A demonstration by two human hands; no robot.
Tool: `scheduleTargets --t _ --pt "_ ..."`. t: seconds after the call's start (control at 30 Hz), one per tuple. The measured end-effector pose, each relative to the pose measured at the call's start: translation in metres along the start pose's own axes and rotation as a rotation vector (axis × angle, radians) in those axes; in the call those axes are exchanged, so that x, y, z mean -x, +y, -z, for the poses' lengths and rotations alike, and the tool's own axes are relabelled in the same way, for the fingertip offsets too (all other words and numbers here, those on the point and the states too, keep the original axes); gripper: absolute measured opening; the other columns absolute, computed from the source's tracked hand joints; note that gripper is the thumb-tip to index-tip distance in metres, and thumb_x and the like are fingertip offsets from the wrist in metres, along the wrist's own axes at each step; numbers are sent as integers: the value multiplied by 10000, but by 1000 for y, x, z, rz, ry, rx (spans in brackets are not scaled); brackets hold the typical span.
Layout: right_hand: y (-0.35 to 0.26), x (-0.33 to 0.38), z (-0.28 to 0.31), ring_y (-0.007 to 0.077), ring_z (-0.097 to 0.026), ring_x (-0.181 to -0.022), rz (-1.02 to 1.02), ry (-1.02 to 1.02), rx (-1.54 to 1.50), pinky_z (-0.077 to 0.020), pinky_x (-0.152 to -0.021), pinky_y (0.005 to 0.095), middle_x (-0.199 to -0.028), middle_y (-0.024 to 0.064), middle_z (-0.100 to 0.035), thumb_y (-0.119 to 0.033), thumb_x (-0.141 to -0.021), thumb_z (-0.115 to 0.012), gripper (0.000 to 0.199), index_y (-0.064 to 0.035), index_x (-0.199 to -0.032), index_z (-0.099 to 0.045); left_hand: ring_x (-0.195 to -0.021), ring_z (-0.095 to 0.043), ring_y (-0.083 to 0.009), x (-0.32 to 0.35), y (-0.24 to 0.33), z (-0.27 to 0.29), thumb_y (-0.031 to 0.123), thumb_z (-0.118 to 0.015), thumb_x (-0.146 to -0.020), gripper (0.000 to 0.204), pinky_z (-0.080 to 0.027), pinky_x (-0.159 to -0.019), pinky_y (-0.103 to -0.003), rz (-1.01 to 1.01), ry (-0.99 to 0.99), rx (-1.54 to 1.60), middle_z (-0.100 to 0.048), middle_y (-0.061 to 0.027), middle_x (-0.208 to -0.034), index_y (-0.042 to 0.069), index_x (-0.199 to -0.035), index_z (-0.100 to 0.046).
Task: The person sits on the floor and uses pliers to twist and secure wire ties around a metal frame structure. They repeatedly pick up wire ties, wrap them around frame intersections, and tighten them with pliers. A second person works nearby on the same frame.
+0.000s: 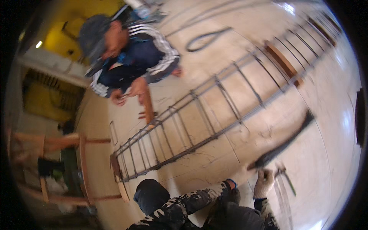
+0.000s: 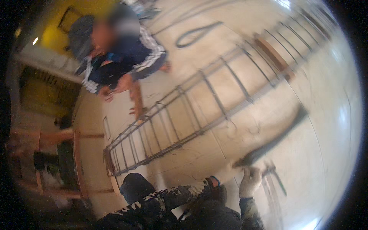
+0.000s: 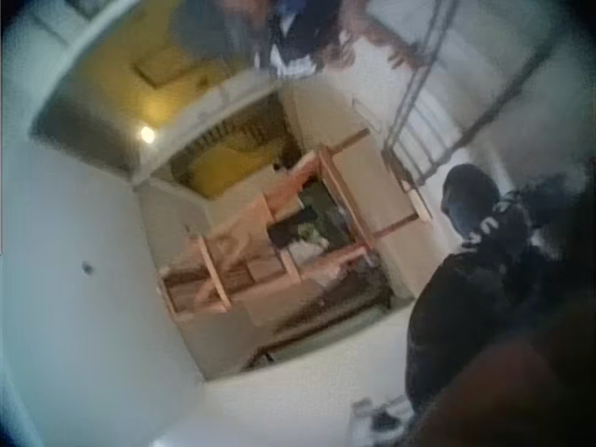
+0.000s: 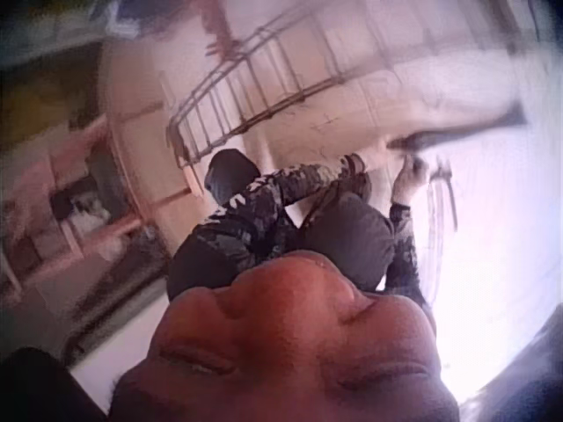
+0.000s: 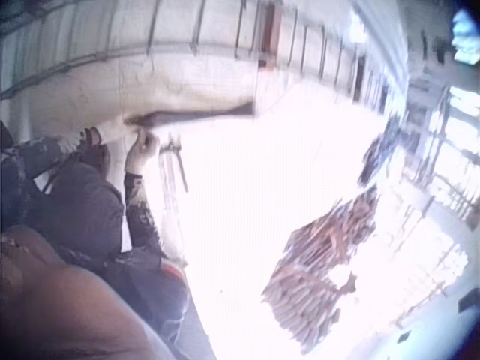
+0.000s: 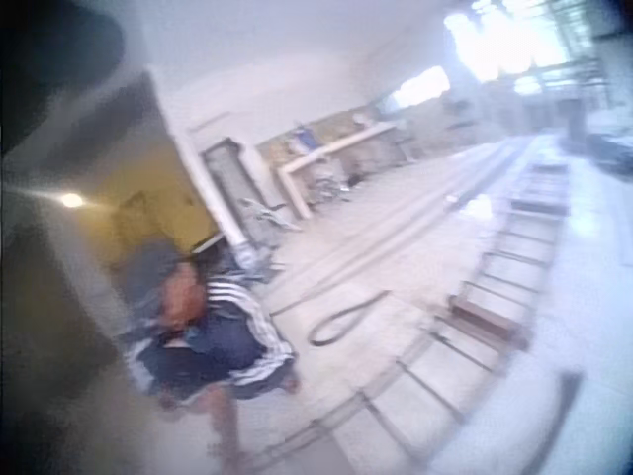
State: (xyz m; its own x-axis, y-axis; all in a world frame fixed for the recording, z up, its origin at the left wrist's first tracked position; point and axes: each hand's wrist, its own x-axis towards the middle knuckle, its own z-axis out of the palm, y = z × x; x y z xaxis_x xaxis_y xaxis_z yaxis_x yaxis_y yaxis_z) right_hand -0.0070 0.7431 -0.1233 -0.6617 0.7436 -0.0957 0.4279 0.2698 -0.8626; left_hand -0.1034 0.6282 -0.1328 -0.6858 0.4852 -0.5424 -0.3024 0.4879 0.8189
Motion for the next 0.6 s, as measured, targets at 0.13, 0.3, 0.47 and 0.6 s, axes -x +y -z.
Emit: scheduleTargets --t 0.13,0.3,0.47,0.6 --pt "47 -31 4 387 -664 -880 115 112 98 -542 -791 472 -911 170 -671 -51 -897 -721 65 -42 -957 -699 -1115 -695 -284 -48 -5 -25 303 -845 -926 559 -557 -986 -426 -63 16 82 -735 -195 -1229 -56 -1306 -648" --pt "35 -62 41 322 -698 -907 6 309 -68 -558 -823 408 -1004 169 -702 -68 -955 -698 108 -20 -1051 -694 -1051 -695 -207 -64 46 -58 201 -811 -949 489 -559 -935 -368 18 -152 46 -751 -149 -1177 -81 -1313 -648" --pt "42 -72 41 173 -711 -847 -178 259 -256 -569 -776 340 -985 115 -754 -153 -982 -725 194 -23 -1125 -726 -1073 -687 -164 -75 40 -64 155 -779 -969 459 -537 -964 -322 -93 -230 160 -750 -105 -1180 -76 -1341 -642" --pt "23 -84 46 156 -697 -772 -305 294 -189 -565 -720 335 -964 105 -758 -261 -941 -790 305 -22 -1129 -765 -1108 -677 -165 -74 43 -67 119 -762 -975 446 -522 -998 -321 -86 -249 206 -743 -99 -1202 -61 -1364 -636"
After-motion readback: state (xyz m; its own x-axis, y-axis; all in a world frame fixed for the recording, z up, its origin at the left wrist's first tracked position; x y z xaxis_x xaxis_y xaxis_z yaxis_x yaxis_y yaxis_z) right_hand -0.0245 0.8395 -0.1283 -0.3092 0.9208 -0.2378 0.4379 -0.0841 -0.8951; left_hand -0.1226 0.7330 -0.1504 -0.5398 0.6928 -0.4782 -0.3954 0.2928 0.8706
